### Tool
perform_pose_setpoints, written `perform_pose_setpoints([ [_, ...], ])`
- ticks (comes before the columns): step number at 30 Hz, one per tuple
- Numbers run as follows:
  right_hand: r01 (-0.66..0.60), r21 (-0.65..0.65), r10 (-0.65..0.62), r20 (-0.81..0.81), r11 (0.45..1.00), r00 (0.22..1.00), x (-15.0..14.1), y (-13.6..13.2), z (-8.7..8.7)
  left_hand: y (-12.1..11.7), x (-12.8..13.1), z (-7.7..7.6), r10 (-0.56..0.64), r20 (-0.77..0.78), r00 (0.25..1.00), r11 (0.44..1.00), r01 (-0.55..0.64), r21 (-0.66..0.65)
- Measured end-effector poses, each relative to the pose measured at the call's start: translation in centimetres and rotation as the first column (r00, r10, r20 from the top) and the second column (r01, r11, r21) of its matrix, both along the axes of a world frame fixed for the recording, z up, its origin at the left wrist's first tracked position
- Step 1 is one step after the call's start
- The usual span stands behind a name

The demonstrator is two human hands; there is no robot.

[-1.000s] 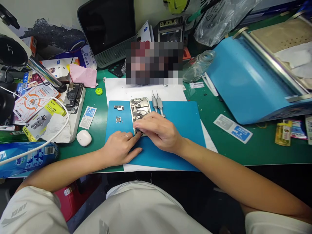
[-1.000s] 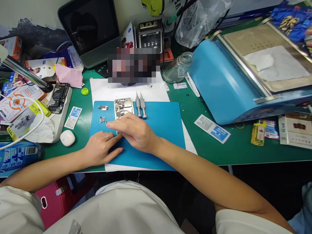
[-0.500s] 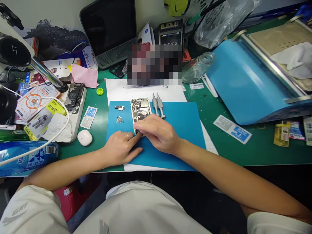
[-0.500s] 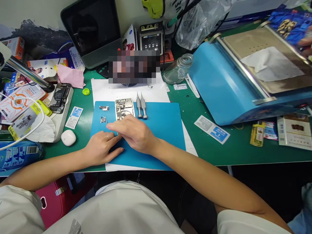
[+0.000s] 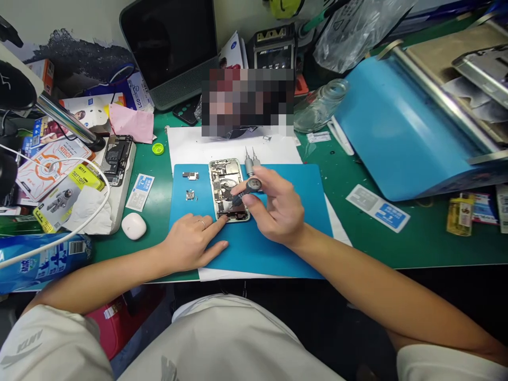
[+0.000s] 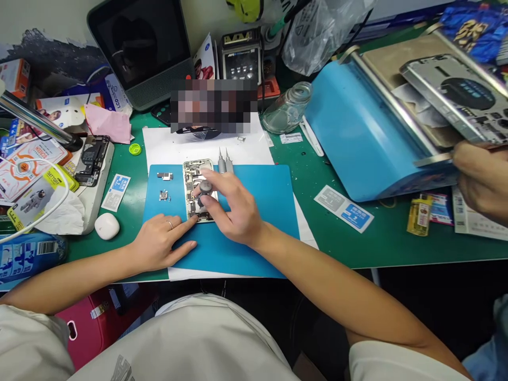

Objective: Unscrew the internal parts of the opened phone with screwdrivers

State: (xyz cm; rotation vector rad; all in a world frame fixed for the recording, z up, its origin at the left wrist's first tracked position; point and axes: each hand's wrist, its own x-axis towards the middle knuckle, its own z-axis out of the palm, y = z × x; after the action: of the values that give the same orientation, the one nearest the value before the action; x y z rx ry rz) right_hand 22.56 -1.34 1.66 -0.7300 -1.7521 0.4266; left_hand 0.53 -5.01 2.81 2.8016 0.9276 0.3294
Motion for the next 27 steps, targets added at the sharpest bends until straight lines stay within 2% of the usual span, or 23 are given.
perform_pose_setpoints([
  [3, 0.022, -0.066, -0.025, -0.050, 0.998, 0.998, 0.1, 0.0, -0.2, 0.0, -0.1, 0.0, 0.001, -0.002, 1.000, 1.000, -0.001, 0.005],
  [14, 0.075, -0.046, -0.076, -0.017, 0.996, 0.997, 0.7, -0.1, -0.7, 0.1, 0.0, 0.2, -0.006, 0.023, 1.000, 1.000, 0.006, 0.012],
  [27, -0.074, -0.016, 0.074, 0.041, 0.997, 0.996, 0.4, -0.1, 0.4, 0.2, 0.0, 0.0, -0.012, 0.033, 0.999, 1.000, 0.011, 0.029],
])
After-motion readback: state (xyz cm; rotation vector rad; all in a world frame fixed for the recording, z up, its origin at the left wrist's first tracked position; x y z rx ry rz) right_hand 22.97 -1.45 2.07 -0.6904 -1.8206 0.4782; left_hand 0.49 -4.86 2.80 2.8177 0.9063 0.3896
